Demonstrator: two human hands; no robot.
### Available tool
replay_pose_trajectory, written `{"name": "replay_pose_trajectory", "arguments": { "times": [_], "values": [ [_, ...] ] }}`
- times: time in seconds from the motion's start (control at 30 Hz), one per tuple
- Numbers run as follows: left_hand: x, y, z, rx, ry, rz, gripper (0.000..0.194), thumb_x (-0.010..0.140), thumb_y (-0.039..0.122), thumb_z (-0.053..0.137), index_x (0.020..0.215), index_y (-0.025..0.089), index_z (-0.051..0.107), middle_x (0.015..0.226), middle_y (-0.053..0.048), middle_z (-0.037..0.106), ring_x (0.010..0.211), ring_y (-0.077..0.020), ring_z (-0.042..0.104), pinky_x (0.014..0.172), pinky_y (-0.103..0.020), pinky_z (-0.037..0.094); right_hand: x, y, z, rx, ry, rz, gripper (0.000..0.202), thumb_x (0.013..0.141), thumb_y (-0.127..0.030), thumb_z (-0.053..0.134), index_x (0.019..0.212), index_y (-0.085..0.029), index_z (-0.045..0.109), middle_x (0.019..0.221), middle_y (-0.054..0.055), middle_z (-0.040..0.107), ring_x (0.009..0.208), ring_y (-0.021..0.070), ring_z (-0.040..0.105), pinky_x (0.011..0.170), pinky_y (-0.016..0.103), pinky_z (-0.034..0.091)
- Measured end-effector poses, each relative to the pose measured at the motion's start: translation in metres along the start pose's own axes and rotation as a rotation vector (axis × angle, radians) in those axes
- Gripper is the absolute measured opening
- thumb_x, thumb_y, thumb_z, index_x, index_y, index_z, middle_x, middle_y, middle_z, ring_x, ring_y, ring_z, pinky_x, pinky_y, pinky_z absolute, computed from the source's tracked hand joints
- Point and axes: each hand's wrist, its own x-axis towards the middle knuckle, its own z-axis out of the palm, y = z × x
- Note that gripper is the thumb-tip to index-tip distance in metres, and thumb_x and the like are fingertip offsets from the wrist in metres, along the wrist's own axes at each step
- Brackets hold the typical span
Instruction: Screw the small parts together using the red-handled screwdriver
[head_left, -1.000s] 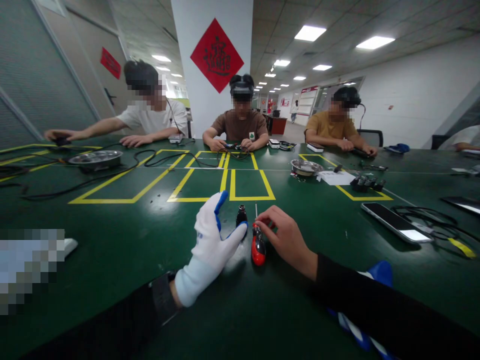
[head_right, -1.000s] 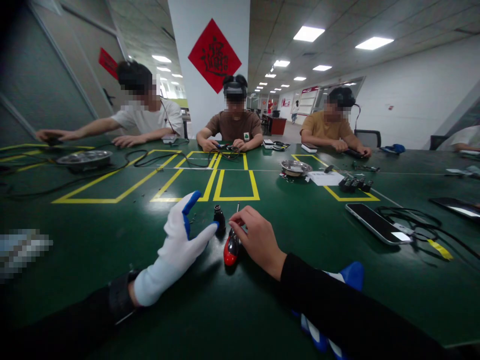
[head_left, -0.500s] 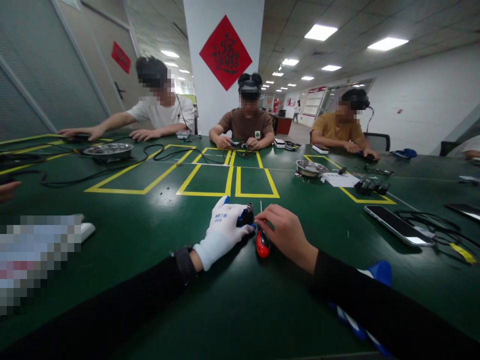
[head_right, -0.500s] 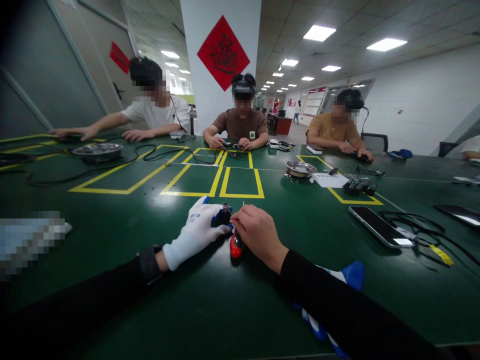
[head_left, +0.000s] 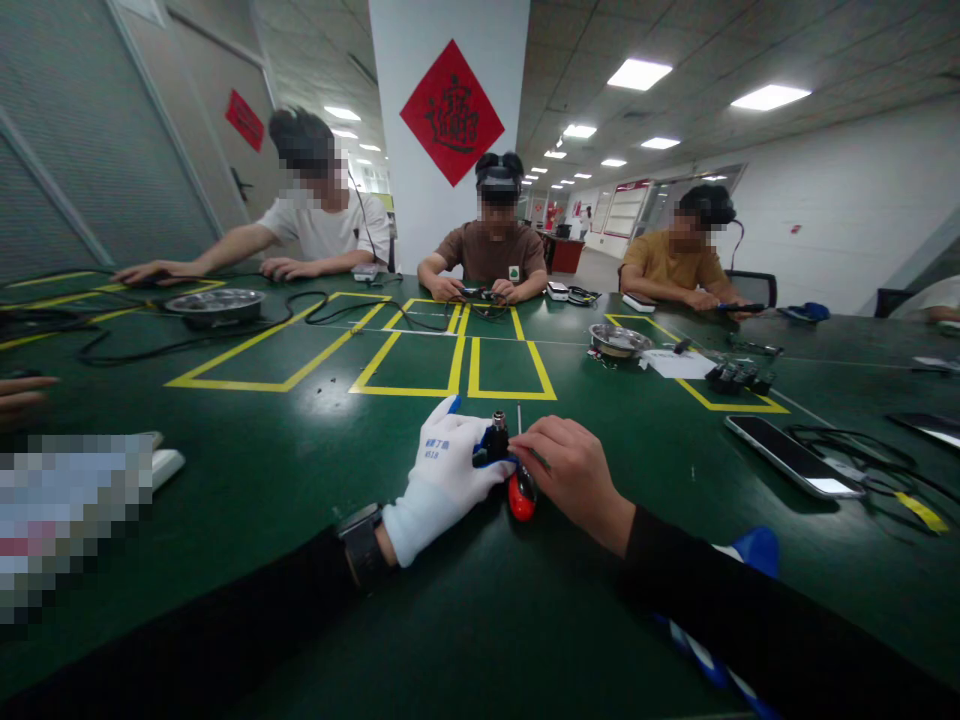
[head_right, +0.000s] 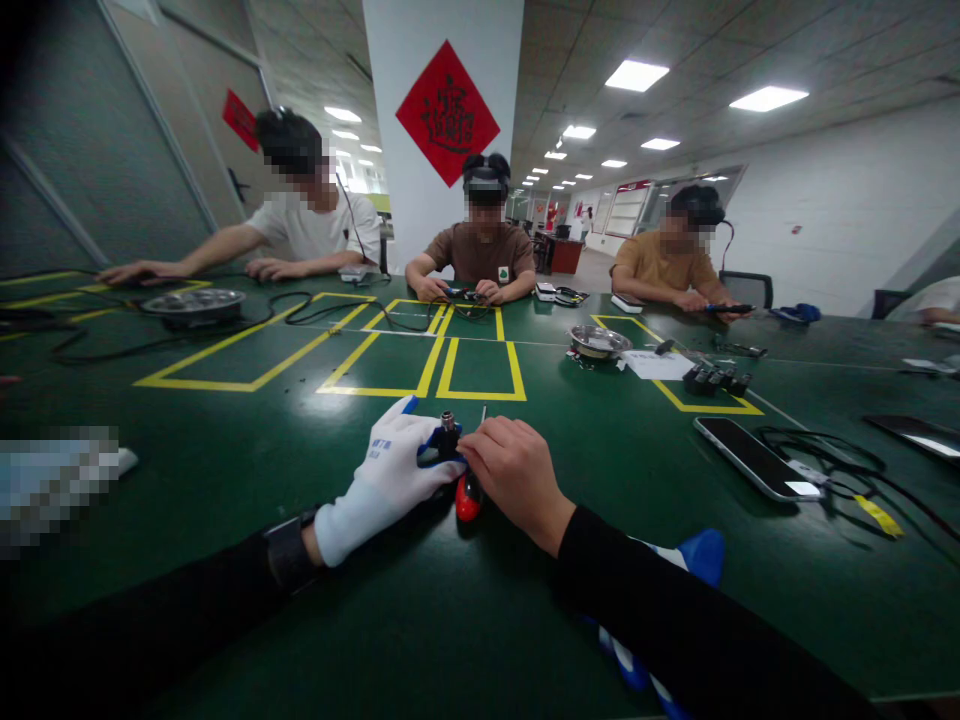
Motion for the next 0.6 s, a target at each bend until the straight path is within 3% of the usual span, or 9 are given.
{"name": "replay_pose_trajectory", "arguments": {
  "times": [0.23,0.6],
  "values": [
    [0.0,0.003,-0.0018,0.003,-0.004,0.01,0.026,0.074,0.042,0.068,0.091,0.022,0.069,0.088,-0.003,0.07,0.092,-0.0243,0.063,0.114,-0.054,0.025,-0.002,0.0011,0.0006,-0.011,0.055,-0.097,0.017,0.094,-0.022,0.055,0.088,-0.016,0.07,0.083,0.003,0.071,0.072,0.0149,0.06,0.066,0.031,0.039],
    [-0.0015,0.0004,-0.0014,-0.002,0.005,0.046,0.032,0.071,0.039,0.072,0.097,0.021,0.068,0.091,-0.004,0.07,0.094,-0.0241,0.063,0.114,-0.053,0.027,-0.0031,0.0065,-0.0025,-0.105,0.014,-0.237,0.017,0.094,-0.017,0.051,0.094,-0.016,0.068,0.086,0.004,0.071,0.073,0.0151,0.06,0.067,0.031,0.038]
  ]
}}
